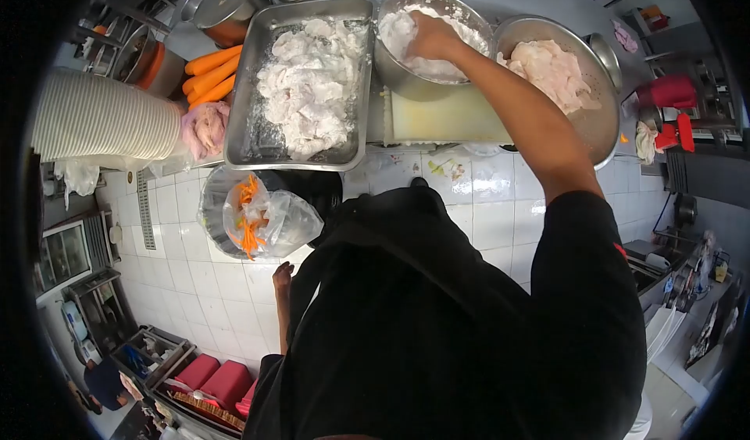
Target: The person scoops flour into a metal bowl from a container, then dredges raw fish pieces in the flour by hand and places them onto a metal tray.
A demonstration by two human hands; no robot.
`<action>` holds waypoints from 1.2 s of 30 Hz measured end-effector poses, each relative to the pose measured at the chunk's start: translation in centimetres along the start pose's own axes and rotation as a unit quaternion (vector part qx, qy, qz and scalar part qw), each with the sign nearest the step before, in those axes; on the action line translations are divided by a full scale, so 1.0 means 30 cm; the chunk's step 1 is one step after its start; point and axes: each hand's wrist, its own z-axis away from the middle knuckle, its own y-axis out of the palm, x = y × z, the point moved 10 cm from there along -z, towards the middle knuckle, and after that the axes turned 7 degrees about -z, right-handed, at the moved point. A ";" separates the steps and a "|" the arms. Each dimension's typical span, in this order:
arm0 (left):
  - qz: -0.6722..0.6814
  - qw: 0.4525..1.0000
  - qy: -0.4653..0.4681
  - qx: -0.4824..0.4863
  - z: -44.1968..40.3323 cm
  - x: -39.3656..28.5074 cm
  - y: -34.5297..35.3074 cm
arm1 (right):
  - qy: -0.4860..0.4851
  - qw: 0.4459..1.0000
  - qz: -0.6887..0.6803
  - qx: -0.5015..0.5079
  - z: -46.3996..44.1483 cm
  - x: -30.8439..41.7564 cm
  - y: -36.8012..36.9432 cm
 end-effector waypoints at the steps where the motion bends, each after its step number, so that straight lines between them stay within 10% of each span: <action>1: 0.003 1.000 0.000 -0.002 0.004 -0.003 0.003 | 0.004 0.999 0.031 -0.030 -0.016 -0.017 -0.024; 36: 0.038 0.999 -0.027 -0.014 -0.010 0.051 -0.007 | -0.066 0.993 0.102 -0.001 0.063 0.059 -0.011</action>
